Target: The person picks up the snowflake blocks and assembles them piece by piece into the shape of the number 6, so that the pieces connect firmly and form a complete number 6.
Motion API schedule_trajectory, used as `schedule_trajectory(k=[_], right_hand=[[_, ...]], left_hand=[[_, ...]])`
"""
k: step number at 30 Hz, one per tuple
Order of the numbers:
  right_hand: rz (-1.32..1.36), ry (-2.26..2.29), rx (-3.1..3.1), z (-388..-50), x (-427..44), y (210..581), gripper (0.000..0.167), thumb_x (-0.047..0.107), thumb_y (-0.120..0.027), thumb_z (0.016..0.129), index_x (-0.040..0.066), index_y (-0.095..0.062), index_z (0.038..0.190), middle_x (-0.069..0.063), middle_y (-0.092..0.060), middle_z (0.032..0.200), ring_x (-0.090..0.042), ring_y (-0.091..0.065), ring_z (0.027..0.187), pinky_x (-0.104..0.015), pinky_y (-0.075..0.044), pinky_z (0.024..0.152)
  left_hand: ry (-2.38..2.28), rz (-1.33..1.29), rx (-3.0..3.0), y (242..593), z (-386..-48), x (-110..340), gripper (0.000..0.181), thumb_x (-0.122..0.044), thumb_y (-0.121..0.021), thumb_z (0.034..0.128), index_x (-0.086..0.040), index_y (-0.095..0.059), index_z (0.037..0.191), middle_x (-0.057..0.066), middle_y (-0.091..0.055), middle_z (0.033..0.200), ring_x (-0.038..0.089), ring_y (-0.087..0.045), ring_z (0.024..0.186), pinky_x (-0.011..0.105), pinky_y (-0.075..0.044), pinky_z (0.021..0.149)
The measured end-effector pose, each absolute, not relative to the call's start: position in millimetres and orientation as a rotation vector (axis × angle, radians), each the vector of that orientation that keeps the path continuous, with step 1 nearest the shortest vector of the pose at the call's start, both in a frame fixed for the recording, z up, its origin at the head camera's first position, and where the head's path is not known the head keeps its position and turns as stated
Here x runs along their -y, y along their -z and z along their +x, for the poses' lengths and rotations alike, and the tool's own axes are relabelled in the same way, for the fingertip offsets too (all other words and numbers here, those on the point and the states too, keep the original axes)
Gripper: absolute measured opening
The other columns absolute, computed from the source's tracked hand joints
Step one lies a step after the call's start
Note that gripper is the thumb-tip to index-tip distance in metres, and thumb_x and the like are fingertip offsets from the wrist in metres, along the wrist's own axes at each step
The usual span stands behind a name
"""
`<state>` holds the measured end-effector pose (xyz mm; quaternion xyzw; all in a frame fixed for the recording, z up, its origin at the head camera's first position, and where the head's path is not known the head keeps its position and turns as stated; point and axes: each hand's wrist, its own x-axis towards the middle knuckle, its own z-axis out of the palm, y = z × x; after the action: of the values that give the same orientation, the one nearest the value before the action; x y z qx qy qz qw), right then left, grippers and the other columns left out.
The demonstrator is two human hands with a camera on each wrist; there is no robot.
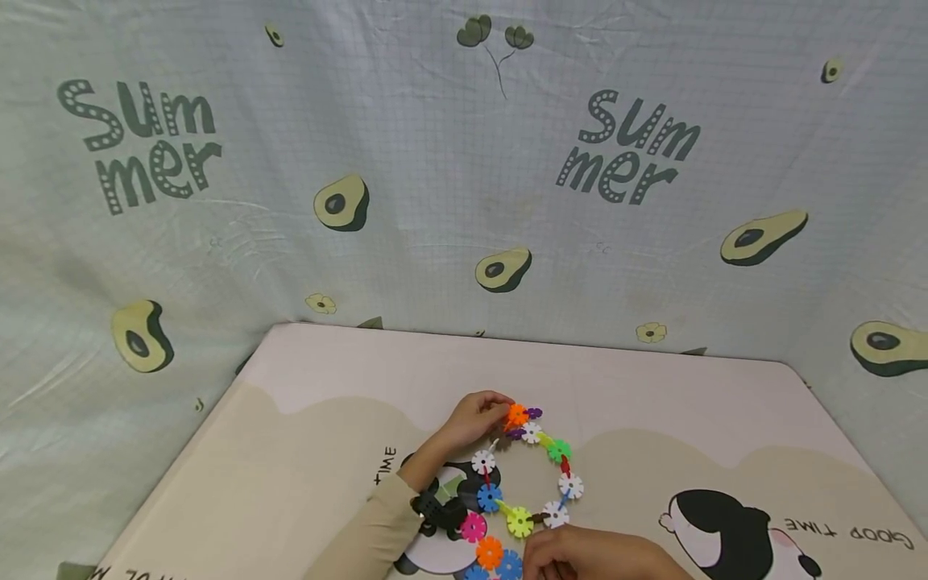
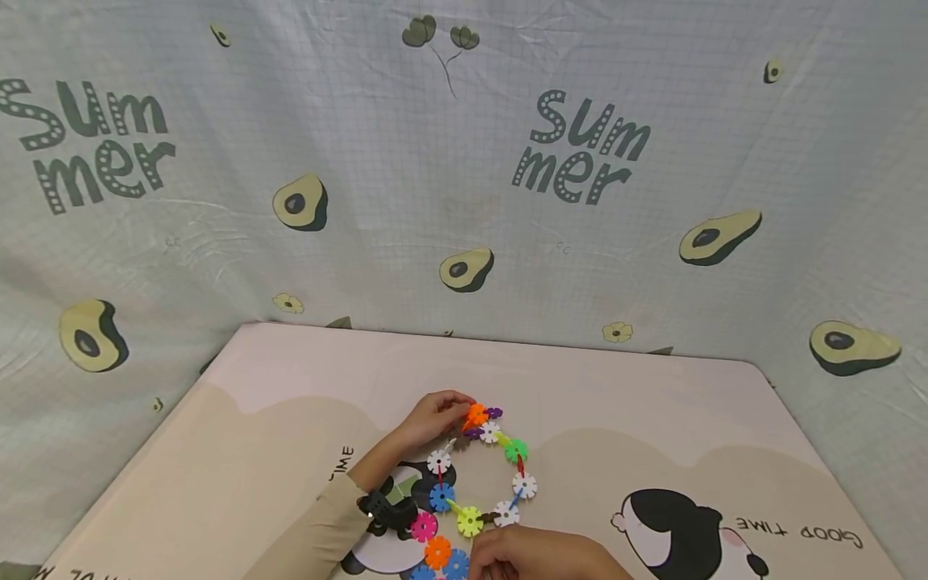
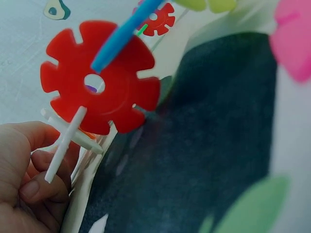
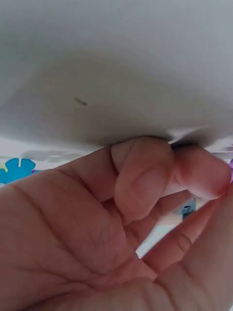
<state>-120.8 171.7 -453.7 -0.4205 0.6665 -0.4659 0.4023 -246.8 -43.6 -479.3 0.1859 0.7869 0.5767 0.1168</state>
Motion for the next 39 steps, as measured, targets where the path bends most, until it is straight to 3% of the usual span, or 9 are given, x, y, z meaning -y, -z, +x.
schedule_trajectory(k=[5,9,16,22,27,33,39], right_hand=[[-1.031,1.277,-1.607,-122.0,-175.5,454.5,0.017,0.012,-0.060,0.096,-0.002,-0.065,0.105,-0.020,-0.054,0.085,0.006,-0.050,0.077,-0.011,-0.044,0.069],[-1.102,1.389,-1.582,-127.9,-179.7,453.7,0.015,0.005,-0.060,0.096,-0.005,-0.063,0.106,-0.024,-0.059,0.093,0.001,-0.054,0.080,-0.018,-0.051,0.072],[-1.187,1.529,-1.723,-144.2,-192.6,449.5,0.012,-0.002,-0.061,0.093,-0.004,-0.064,0.105,-0.020,-0.063,0.093,-0.021,-0.058,0.069,-0.025,-0.054,0.060],[-1.105,1.645,-1.798,-157.1,-204.2,444.9,0.017,-0.006,-0.058,0.093,0.000,-0.066,0.107,-0.011,-0.066,0.096,-0.025,-0.056,0.063,-0.025,-0.053,0.056],[-1.009,1.717,-1.892,-170.9,-214.2,445.2,0.016,-0.006,-0.055,0.095,-0.002,-0.065,0.107,-0.002,-0.067,0.093,-0.021,-0.052,0.062,-0.027,-0.050,0.054],[-0.786,1.721,-2.098,-186.6,-221.3,451.9,0.016,0.002,-0.058,0.096,-0.009,-0.061,0.107,0.001,-0.068,0.089,-0.011,-0.059,0.066,-0.025,-0.053,0.059],[-0.615,1.729,-2.265,-200.0,-220.1,459.0,0.021,0.010,-0.061,0.096,-0.008,-0.063,0.107,0.003,-0.068,0.086,-0.009,-0.059,0.068,-0.026,-0.052,0.061]], left_hand=[[-1.653,0.532,-2.342,478.3,-245.2,43.2,0.029,-0.020,-0.056,0.0991,0.003,-0.067,0.114,0.011,-0.066,0.093,0.012,-0.055,0.076,0.023,-0.048,0.069],[-1.635,0.540,-2.364,476.6,-244.4,42.6,0.029,-0.020,-0.055,0.0995,0.003,-0.066,0.113,0.011,-0.067,0.094,0.012,-0.057,0.078,0.024,-0.049,0.071],[-1.592,0.564,-2.399,475.5,-244.9,43.5,0.029,-0.021,-0.055,0.0995,0.001,-0.068,0.113,0.010,-0.068,0.094,0.012,-0.057,0.077,0.023,-0.048,0.069],[-1.579,0.573,-2.427,477.9,-246.6,40.4,0.029,-0.022,-0.058,0.0987,0.001,-0.069,0.111,0.007,-0.066,0.084,0.009,-0.052,0.066,0.021,-0.044,0.059],[-1.603,0.564,-2.412,478.5,-246.5,36.6,0.026,-0.020,-0.061,0.0965,0.002,-0.071,0.107,0.006,-0.066,0.080,0.007,-0.052,0.061,0.019,-0.045,0.056],[-1.605,0.554,-2.399,477.6,-245.0,35.7,0.024,-0.018,-0.063,0.0954,0.003,-0.070,0.105,0.005,-0.065,0.079,0.007,-0.053,0.060,0.019,-0.045,0.056],[-1.616,0.555,-2.396,477.3,-245.1,38.3,0.023,-0.015,-0.063,0.0942,0.006,-0.069,0.104,0.009,-0.066,0.079,0.007,-0.053,0.059,0.020,-0.046,0.058]])
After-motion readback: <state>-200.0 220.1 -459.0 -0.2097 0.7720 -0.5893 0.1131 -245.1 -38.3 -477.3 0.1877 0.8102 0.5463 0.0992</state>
